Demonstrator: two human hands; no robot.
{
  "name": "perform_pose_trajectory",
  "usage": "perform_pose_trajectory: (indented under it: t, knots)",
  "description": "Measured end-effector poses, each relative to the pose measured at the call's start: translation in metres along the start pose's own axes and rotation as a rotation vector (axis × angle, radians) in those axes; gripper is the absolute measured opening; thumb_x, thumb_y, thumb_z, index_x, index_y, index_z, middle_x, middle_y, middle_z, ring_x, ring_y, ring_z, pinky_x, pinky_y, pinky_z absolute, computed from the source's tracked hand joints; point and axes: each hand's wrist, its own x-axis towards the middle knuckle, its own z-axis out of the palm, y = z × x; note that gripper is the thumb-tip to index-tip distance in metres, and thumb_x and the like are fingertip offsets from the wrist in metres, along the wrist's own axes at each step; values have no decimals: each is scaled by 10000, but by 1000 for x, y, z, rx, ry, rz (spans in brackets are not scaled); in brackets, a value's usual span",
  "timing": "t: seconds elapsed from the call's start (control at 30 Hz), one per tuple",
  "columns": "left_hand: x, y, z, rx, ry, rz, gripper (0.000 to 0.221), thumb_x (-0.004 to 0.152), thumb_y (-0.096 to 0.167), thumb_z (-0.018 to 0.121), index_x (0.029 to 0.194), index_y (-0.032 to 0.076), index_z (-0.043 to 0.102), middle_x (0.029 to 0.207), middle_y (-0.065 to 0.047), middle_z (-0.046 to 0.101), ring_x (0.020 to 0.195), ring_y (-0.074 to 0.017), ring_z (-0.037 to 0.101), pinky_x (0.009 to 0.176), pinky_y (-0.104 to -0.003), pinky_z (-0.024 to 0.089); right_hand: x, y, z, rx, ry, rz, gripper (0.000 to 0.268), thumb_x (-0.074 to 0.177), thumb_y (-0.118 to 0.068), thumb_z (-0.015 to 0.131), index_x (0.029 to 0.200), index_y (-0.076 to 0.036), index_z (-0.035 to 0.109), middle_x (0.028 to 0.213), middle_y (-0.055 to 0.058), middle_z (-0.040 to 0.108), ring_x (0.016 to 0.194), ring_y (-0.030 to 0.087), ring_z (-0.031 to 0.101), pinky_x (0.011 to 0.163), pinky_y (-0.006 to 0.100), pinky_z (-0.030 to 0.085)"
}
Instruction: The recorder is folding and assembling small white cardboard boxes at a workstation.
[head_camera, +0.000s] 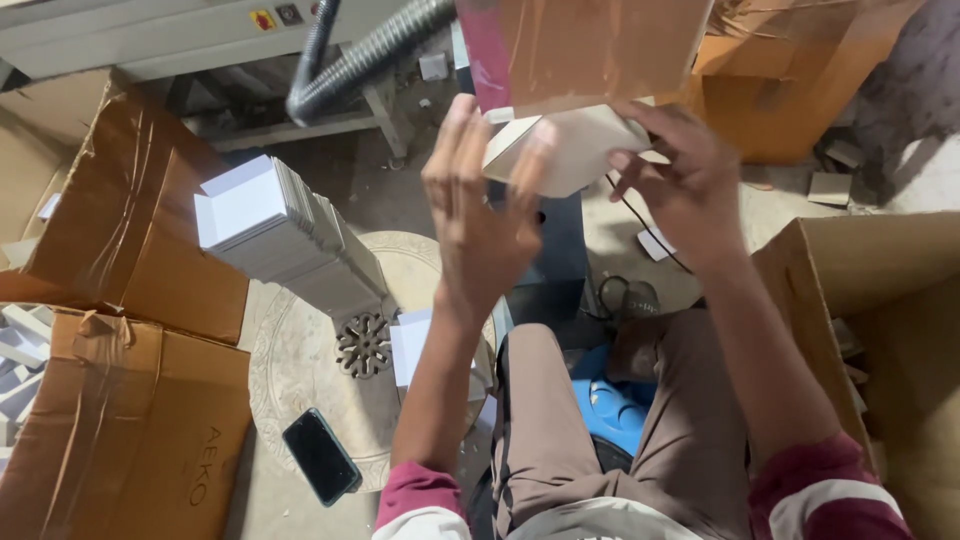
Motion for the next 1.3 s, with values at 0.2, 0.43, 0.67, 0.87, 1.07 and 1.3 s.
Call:
perform_pose_trajectory:
  t: [0.2,0.43,0.67,0.87,1.07,1.3]
  knots:
    - [-30,-5,16,-231,-11,-67,386,961,-96,669,1305,77,692,1226,-110,610,1156,-289,652,976,-407,566,-7,-46,14,-400,59,-324,411,975,67,734,1365,9,617,1287,159,600,1091,188,665,836,269,628]
    - [-31,-22,22,-414,-17,-359,346,951,-108,731,1240,82,723,1123,-107,648,934,-202,707,824,-307,596,6,0,13,-555,84,-333,463,937,108,743,1358,-77,692,1298,104,669,1114,199,675,784,307,570]
    - [6,5,-1,105,52,218,320,819,26,751,1125,105,696,1096,-172,609,1075,-355,612,873,-448,528,7,-20,-9,-317,-39,-24,439,911,61,754,1306,-125,707,1292,72,692,1035,186,720,777,273,647]
    - [-27,-8,18,-349,10,-304,460,889,-153,637,1269,90,725,1179,-134,668,1008,-236,696,881,-327,597,2,-60,17,-593,139,-432,493,859,112,767,1300,-77,655,1270,124,654,1104,287,675,862,346,622]
    - [-27,-23,14,-460,-71,-364,408,940,-143,710,1277,86,708,1104,-124,692,973,-247,720,864,-345,585,5,-8,13,-542,72,-393,481,924,197,681,1327,-65,713,1302,127,680,1094,252,699,832,305,591]
    - [3,7,-6,81,36,-23,322,806,-49,704,1115,41,706,1124,-233,654,1036,-394,679,893,-469,573,9,-11,-11,-98,7,-30,373,952,77,721,1299,-58,701,1327,120,681,1080,201,702,724,265,599]
